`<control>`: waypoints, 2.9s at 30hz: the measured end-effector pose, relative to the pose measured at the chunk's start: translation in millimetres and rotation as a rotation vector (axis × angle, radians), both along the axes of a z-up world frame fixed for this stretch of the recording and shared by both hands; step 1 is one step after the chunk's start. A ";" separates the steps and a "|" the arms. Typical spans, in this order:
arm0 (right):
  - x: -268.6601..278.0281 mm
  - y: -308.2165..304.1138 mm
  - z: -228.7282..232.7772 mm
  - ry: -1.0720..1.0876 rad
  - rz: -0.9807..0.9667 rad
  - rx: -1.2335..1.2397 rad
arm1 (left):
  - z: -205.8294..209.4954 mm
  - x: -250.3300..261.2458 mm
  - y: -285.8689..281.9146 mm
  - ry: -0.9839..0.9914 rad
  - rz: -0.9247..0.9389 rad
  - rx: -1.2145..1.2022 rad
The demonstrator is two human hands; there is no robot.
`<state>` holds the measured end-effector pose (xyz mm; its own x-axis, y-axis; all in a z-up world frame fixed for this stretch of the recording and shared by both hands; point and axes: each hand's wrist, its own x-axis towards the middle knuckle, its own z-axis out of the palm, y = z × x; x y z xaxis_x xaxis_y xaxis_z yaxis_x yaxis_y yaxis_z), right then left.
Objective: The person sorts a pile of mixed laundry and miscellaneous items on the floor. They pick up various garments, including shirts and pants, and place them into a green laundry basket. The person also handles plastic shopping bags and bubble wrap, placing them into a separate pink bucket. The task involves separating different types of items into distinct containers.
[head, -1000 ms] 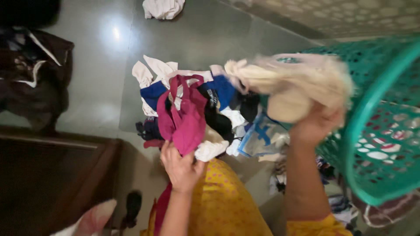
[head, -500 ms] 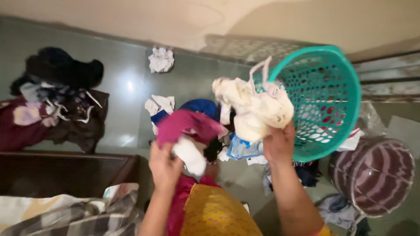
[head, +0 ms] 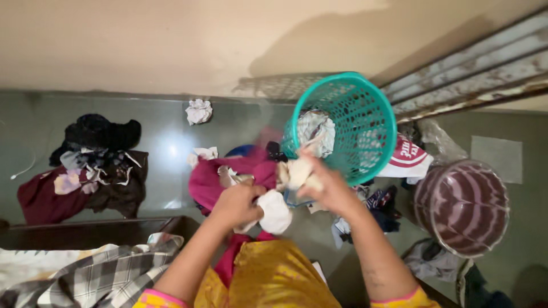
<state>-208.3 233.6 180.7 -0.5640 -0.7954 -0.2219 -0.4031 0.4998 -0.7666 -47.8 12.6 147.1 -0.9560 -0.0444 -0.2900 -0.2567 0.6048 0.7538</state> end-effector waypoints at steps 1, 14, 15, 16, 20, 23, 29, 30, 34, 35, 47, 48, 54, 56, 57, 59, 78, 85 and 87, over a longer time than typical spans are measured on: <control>5.3 1.6 6.7 -0.052 0.072 -0.037 | 4.4 -5.1 1.4 0.048 0.116 -0.045; -41.4 77.7 41.8 0.319 -0.418 -0.190 | 151.9 -76.1 89.2 0.608 -0.021 -0.190; -53.9 89.3 57.9 0.514 -0.355 -0.223 | 157.0 -83.9 84.0 0.634 -0.045 -0.071; -62.8 96.7 73.0 0.705 -0.284 -0.254 | 160.1 -91.7 78.5 0.659 -0.067 0.048; -92.9 107.6 107.5 0.469 -0.529 -0.395 | 161.5 -113.0 77.3 0.706 -0.045 0.248; -121.9 119.4 91.2 0.066 -0.598 -0.761 | 151.1 -109.1 79.6 0.663 0.067 0.197; -201.0 129.1 -33.4 0.012 -0.811 -0.700 | 101.5 -76.8 55.3 0.512 0.244 0.088; -201.9 129.3 -54.2 -0.050 -0.817 -0.657 | 91.8 -70.7 50.4 0.484 0.268 0.081; -192.2 119.7 -95.7 -0.312 -0.925 -0.356 | 54.9 -46.5 33.7 0.386 0.356 0.017; -187.3 116.2 -98.7 -0.377 -0.973 -0.247 | 46.4 -40.2 28.6 0.382 0.384 0.019; -71.6 -61.2 -139.4 -0.147 -0.088 -0.167 | -2.9 41.5 -8.0 0.367 0.516 -0.027; -54.4 -83.0 -138.2 -0.139 -0.032 -0.145 | -0.9 54.8 -19.7 0.347 0.547 -0.013; 45.4 -208.5 -121.5 -0.098 0.204 0.021 | 7.5 162.3 -119.5 0.169 0.747 -0.127; 69.5 -244.2 -115.2 -0.093 0.341 0.058 | 6.7 214.2 -151.4 0.167 0.805 -0.208; 79.8 -262.7 -110.4 -0.102 0.373 0.034 | 7.0 242.1 -167.1 0.229 0.826 -0.275; 95.7 -304.7 -96.3 -0.117 0.437 -0.019 | 9.5 294.5 -193.1 0.281 0.957 -0.331; 217.9 -646.0 -98.6 -0.373 0.803 0.017 | -9.2 385.2 -248.7 0.131 1.553 -0.318; 197.5 -774.1 -211.2 -0.356 0.909 0.127 | -80.3 343.0 -304.6 -0.053 1.862 -0.190; 194.2 -788.1 -242.6 -0.247 1.020 0.104 | -104.2 320.4 -320.9 -0.130 1.867 -0.156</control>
<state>-14.0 -554.5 -61.9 0.4313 -0.8380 -0.3342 -0.5081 0.0805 -0.8575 272.7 -308.3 42.9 0.3727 -0.8968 -0.2383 -0.6243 -0.4323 0.6507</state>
